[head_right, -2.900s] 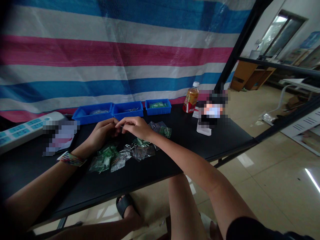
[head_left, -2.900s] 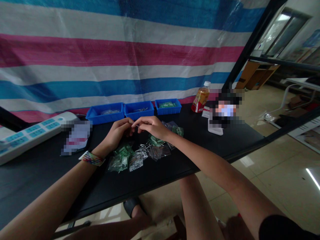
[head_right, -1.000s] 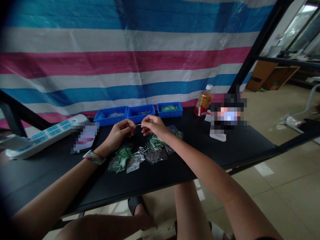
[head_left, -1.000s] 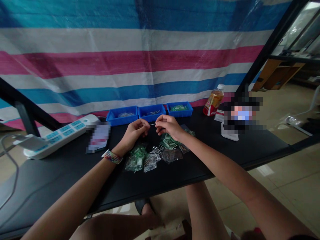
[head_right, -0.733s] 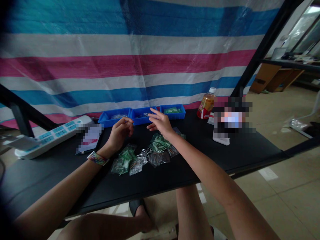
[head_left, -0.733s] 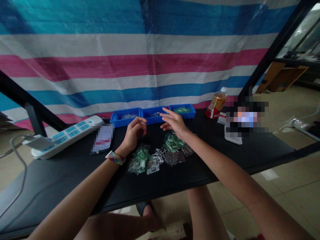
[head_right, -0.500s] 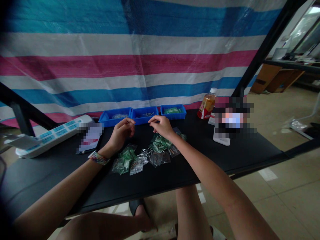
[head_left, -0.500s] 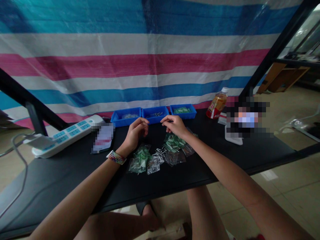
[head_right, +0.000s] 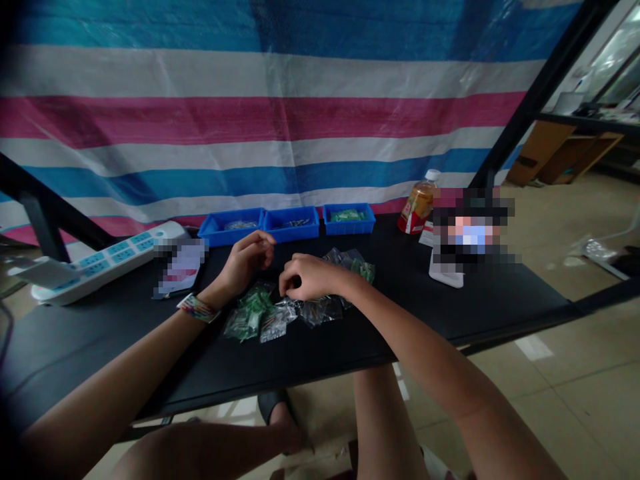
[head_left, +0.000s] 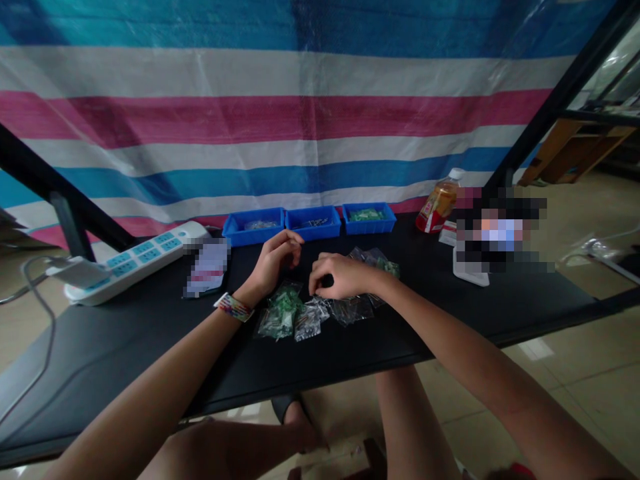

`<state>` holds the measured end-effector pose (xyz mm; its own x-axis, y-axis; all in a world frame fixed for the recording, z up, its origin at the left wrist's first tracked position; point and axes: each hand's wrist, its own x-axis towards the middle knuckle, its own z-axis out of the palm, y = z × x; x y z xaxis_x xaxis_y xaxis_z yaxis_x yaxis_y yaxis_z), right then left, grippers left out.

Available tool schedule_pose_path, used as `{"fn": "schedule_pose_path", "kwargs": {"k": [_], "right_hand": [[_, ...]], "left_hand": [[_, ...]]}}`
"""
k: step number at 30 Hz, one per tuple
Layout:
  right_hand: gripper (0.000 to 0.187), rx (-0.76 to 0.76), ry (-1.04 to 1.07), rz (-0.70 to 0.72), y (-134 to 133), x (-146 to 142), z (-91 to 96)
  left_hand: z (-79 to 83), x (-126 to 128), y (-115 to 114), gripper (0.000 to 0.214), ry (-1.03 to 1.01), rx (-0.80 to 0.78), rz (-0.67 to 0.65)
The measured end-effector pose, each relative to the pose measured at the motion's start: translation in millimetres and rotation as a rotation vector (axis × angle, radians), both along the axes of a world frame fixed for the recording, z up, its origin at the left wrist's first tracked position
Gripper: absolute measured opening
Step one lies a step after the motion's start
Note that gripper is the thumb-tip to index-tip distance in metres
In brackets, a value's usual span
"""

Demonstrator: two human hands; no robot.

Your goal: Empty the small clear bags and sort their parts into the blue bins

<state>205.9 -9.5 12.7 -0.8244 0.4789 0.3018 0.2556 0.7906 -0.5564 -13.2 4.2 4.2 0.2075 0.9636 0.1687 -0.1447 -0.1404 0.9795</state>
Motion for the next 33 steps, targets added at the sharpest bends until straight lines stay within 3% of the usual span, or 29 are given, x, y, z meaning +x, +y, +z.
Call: {"fn": "schedule_pose_path", "kwargs": {"k": [10, 16, 21, 28, 33], "right_hand": [[0.018, -0.094, -0.028, -0.148, -1.6, -9.3, -1.4], [0.027, -0.219, 0.046, -0.318, -3.5, -15.5, -5.0], [0.021, -0.259, 0.248, -0.347, -0.1, -16.5, -3.4], [0.009, -0.436, 0.579, -0.394, 17.7, -12.1, -5.6], [0.007, -0.423, 0.741, -0.432, 23.4, -10.5, -6.3]], "left_hand": [[-0.4, 2.5, 0.4, 0.023, 0.037, 0.005, -0.017], [-4.4, 1.6, 3.3, 0.022, 0.059, 0.01, -0.039], [-4.2, 0.4, 3.9, 0.02, 0.089, 0.001, -0.03], [-3.1, 2.7, 2.9, 0.029, 0.211, 0.011, -0.075], [-3.1, 3.9, 2.1, 0.039, 0.281, 0.041, -0.124]]}}
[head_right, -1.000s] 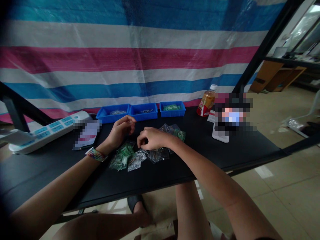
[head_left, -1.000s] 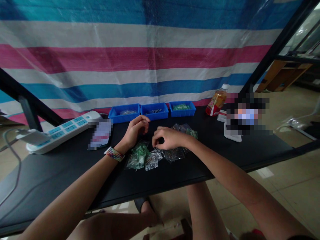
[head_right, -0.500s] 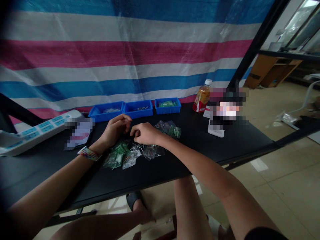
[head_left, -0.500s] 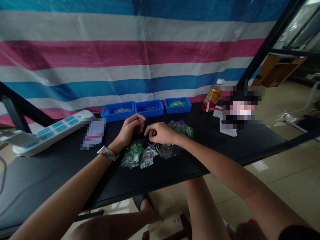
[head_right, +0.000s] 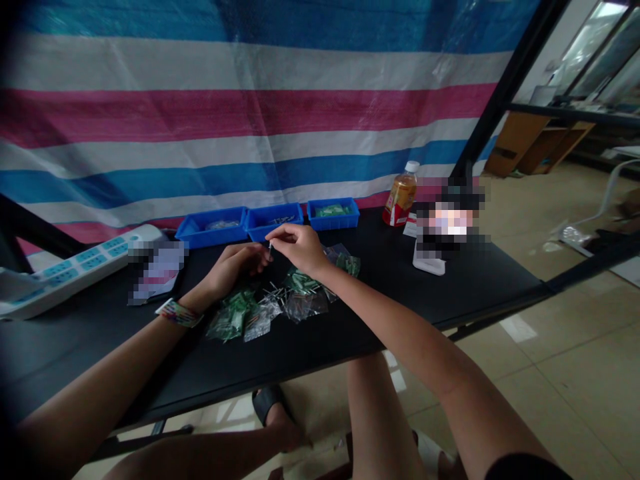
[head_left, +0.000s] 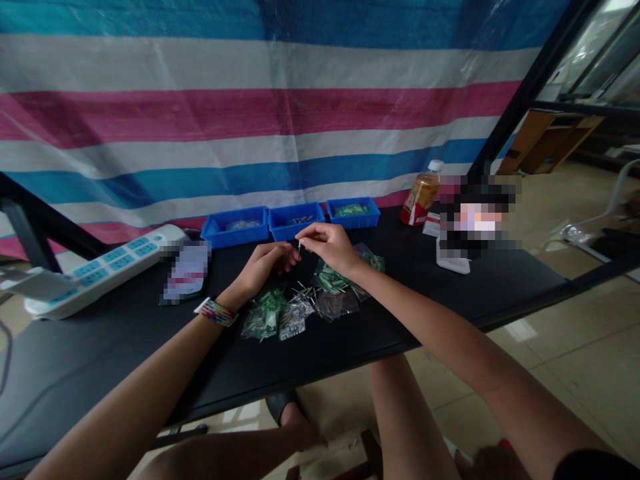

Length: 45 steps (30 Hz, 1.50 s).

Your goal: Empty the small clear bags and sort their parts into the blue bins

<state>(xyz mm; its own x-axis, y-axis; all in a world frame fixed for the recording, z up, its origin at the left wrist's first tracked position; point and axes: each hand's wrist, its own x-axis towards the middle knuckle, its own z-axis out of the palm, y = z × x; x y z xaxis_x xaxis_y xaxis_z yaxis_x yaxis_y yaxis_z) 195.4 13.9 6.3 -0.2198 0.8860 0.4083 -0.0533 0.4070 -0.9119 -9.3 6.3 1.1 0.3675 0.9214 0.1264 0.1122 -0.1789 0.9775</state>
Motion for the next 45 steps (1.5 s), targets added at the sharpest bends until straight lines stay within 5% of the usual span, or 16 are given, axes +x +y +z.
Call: {"fn": "schedule_pose_path", "kwargs": {"k": [7, 19, 33, 45], "right_hand": [[0.008, -0.041, -0.037, -0.032, 1.0, -0.9, -1.1], [0.021, -0.331, 0.081, 0.06, -6.4, 2.5, 4.2], [0.014, -0.124, 0.023, 0.032, -6.0, 0.2, 3.1], [0.022, -0.288, 0.073, 0.035, -6.9, -0.2, 3.4]], "left_hand": [[5.7, 1.4, -4.4, 0.039, -0.117, -0.125, 0.051], [10.2, 4.5, -5.6, 0.035, -0.096, 0.05, 0.121], [8.5, 0.6, -5.6, 0.038, -0.118, -0.085, 0.121], [7.4, 0.4, -6.6, 0.028, -0.125, -0.054, 0.085]]}}
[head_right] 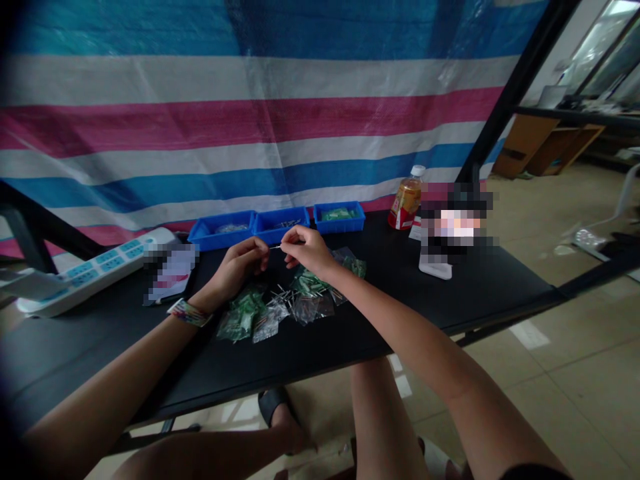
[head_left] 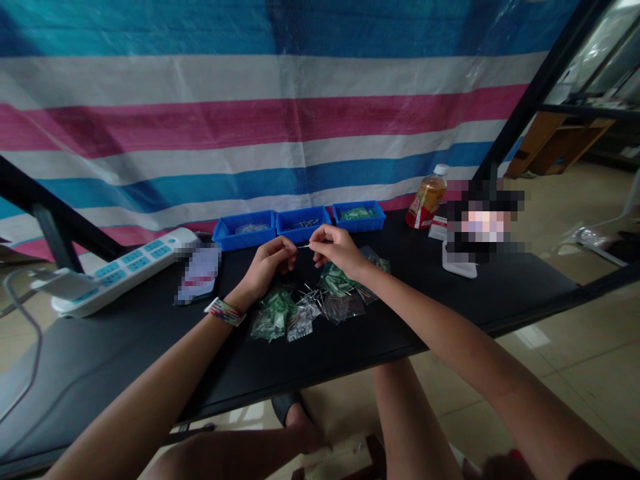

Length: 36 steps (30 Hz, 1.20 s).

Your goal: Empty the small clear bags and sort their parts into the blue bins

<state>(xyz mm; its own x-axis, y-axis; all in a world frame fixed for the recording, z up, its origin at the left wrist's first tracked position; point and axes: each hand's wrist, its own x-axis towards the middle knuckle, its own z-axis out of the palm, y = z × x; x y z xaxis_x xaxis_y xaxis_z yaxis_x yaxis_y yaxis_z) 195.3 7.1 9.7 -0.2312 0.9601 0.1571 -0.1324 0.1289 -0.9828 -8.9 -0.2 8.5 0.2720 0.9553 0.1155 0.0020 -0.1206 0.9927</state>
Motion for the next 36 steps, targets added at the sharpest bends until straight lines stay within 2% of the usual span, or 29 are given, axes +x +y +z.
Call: {"fn": "schedule_pose_path", "kwargs": {"k": [5, 10, 12, 14, 18, 20, 23, 25, 30, 36], "right_hand": [[0.025, -0.018, 0.038, 0.009, 3.1, 1.1, -0.5], [0.019, 0.008, 0.16, -0.19, 14.4, 1.0, 0.8], [0.024, -0.011, 0.168, -0.188, 17.2, 2.5, 1.0], [0.027, 0.006, 0.123, -0.153, 16.7, 4.7, 0.3], [0.015, 0.152, -0.123, -0.043, 6.3, 6.9, -0.9], [0.014, 0.294, -0.297, 0.059, -1.4, 5.5, -0.5], [0.025, 0.569, -0.567, 0.223, -10.7, 2.3, -0.9], [0.031, 0.686, -0.681, 0.296, -13.1, 1.6, -3.3], [0.033, 0.71, -0.803, 0.327, -8.0, 6.5, -8.4], [0.029, 0.748, -0.814, 0.402, -8.5, 10.6, -0.8]], "left_hand": [[1.7, 1.1, -1.2, 0.026, -0.011, -0.012, 0.001], [1.2, 0.2, 2.3, 0.027, -0.066, -0.024, 0.042], [1.1, -0.3, 3.2, 0.027, -0.07, -0.02, 0.056], [1.1, -0.8, 3.5, 0.027, -0.071, -0.019, 0.062], [0.1, -1.9, 3.8, 0.026, -0.062, -0.013, 0.06], [-0.8, -2.2, 4.1, 0.025, -0.06, -0.006, 0.062], [-1.4, -1.9, 4.1, 0.023, -0.066, 0.002, 0.066], [-1.1, -1.2, 3.6, 0.022, -0.066, 0.003, 0.067], [0.5, 0.5, 2.4, 0.021, -0.051, 0.003, 0.074], [1.5, -0.8, 1.6, 0.019, -0.045, -0.003, 0.089]]}}
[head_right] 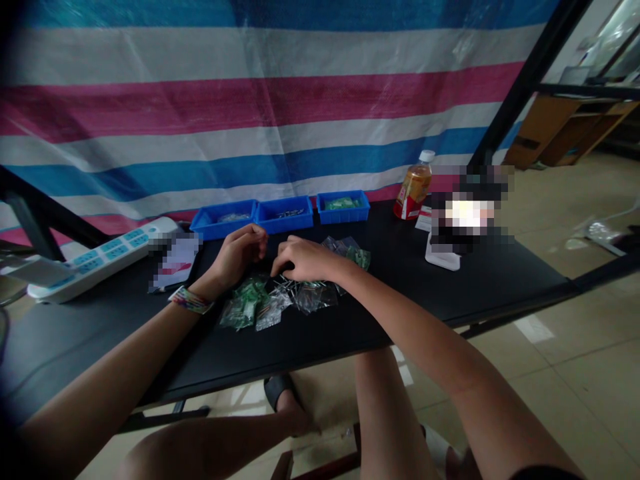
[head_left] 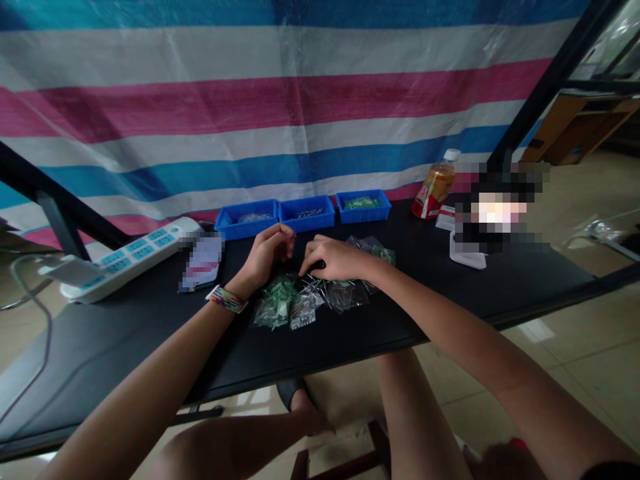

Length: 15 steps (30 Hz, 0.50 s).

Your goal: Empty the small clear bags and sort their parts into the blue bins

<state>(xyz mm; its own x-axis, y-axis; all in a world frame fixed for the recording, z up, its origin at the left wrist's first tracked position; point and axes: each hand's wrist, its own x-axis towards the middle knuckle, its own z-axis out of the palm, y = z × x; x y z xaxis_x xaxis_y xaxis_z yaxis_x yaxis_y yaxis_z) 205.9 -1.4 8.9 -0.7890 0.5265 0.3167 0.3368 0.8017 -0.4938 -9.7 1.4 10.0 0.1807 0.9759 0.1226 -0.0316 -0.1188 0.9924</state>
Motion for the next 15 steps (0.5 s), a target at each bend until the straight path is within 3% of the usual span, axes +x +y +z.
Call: {"fn": "schedule_pose_path", "kwargs": {"k": [8, 15], "right_hand": [[0.02, 0.081, -0.033, -0.031, 5.2, 12.6, 6.1], [0.018, -0.147, 0.263, -0.124, 16.2, 19.4, 11.5]], "left_hand": [[-0.3, -1.3, 1.0, 0.02, 0.022, -0.017, -0.009], [-3.8, -2.0, 1.8, 0.028, 0.168, 0.004, -0.119]]}}
